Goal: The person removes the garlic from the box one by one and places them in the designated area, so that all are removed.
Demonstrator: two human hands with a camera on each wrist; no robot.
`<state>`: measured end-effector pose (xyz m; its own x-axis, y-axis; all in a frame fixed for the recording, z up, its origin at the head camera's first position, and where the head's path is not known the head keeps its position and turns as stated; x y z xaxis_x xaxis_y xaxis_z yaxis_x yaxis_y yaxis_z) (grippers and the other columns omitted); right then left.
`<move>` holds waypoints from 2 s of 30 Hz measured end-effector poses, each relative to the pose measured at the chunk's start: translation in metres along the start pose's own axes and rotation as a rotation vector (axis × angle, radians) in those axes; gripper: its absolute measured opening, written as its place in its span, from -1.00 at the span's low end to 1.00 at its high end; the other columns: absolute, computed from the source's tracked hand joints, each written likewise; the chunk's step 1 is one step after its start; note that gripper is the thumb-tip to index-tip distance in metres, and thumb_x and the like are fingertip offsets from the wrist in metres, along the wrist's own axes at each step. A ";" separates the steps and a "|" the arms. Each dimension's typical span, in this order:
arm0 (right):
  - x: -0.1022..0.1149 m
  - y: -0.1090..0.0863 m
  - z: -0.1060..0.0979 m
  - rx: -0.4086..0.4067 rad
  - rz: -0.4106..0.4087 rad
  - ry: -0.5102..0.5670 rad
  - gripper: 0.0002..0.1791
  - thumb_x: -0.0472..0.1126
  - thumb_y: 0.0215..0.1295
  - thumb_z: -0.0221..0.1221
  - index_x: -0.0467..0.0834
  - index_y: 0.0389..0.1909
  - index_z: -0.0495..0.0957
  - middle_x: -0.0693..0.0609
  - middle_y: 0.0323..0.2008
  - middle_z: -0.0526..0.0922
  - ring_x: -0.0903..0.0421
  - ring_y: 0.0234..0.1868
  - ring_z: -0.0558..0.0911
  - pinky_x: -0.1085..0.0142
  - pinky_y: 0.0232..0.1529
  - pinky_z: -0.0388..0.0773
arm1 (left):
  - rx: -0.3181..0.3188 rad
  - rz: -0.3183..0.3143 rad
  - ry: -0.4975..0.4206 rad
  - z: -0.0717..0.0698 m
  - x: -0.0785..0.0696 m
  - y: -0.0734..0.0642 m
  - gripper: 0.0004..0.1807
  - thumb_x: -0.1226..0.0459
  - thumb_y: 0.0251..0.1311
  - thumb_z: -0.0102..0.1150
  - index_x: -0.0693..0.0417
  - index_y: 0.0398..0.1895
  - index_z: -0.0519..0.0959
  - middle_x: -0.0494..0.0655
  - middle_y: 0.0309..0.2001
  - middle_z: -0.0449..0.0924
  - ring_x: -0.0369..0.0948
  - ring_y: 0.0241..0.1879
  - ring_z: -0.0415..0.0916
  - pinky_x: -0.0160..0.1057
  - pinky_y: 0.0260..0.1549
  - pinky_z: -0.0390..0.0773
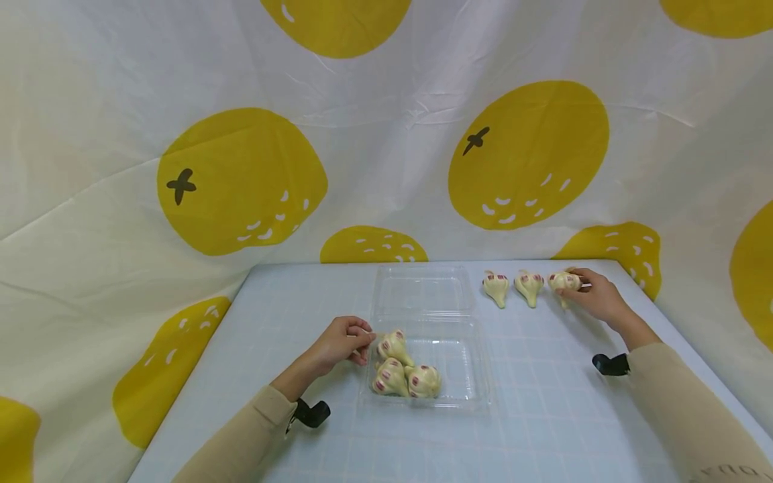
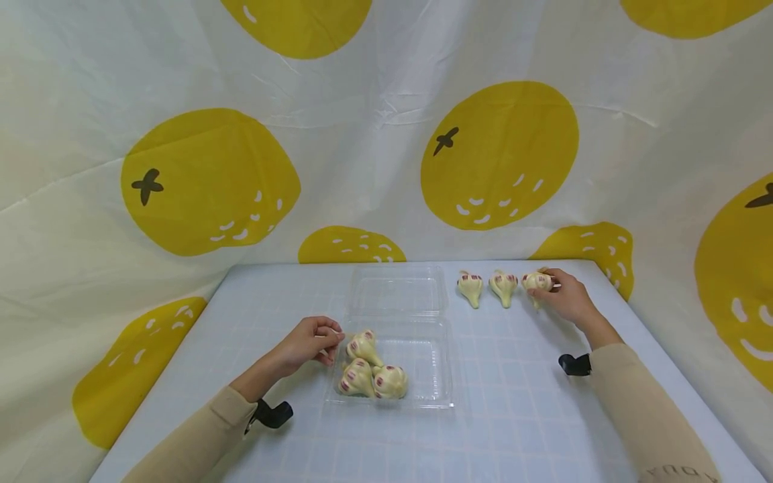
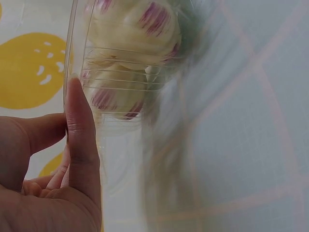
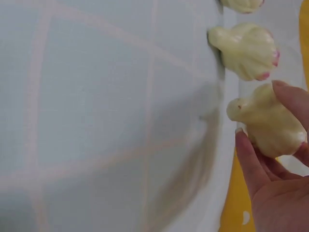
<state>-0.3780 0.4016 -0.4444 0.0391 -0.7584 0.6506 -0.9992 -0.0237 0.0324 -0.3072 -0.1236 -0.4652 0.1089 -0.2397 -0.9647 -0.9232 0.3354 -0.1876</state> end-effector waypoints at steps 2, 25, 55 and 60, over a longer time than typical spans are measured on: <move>-0.003 0.002 0.001 0.005 0.007 0.010 -0.18 0.09 0.48 0.21 -0.41 0.45 0.18 -0.49 0.29 0.33 -0.38 0.15 0.43 -0.02 0.01 0.60 | 0.000 0.001 0.002 0.000 0.000 0.000 -0.75 0.37 0.42 0.21 0.40 -0.02 0.44 -0.04 -0.53 0.57 -0.24 -0.60 0.54 -0.28 -0.56 0.69; -0.026 0.026 0.016 0.023 0.074 0.034 -0.18 0.07 0.47 0.21 -0.41 0.43 0.15 -0.46 0.28 0.29 -0.32 0.13 0.40 0.06 0.00 0.55 | 0.010 0.003 0.007 0.002 0.000 -0.002 -0.76 0.37 0.43 0.21 0.40 -0.03 0.45 -0.03 -0.53 0.56 -0.25 -0.61 0.54 -0.29 -0.56 0.68; -0.037 0.032 0.019 0.052 0.180 0.047 -0.06 -0.09 0.46 0.19 -0.58 0.47 -0.15 -0.60 0.35 0.13 -0.43 0.24 0.29 -0.33 0.35 0.27 | 0.002 -0.004 0.010 0.002 -0.003 -0.002 -0.76 0.37 0.43 0.20 0.40 -0.02 0.45 -0.03 -0.54 0.57 -0.25 -0.62 0.54 -0.29 -0.57 0.69; -0.037 0.030 0.018 0.056 0.191 0.056 -0.03 -0.14 0.43 0.18 -0.59 0.47 -0.21 -0.63 0.38 0.06 -0.46 0.29 0.24 -0.35 0.37 0.22 | 0.000 -0.006 0.012 0.003 -0.003 -0.002 -0.76 0.37 0.43 0.21 0.40 -0.02 0.45 -0.03 -0.54 0.57 -0.25 -0.62 0.54 -0.28 -0.57 0.69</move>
<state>-0.4091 0.4168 -0.4812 -0.1524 -0.7153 0.6820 -0.9874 0.0800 -0.1368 -0.3047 -0.1211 -0.4628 0.1096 -0.2528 -0.9613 -0.9224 0.3345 -0.1931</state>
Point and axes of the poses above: each hand's wrist, its own y-axis towards the middle knuckle, its own z-axis out of the palm, x = y × z, the point moved 7 cm from there along y, towards the middle knuckle
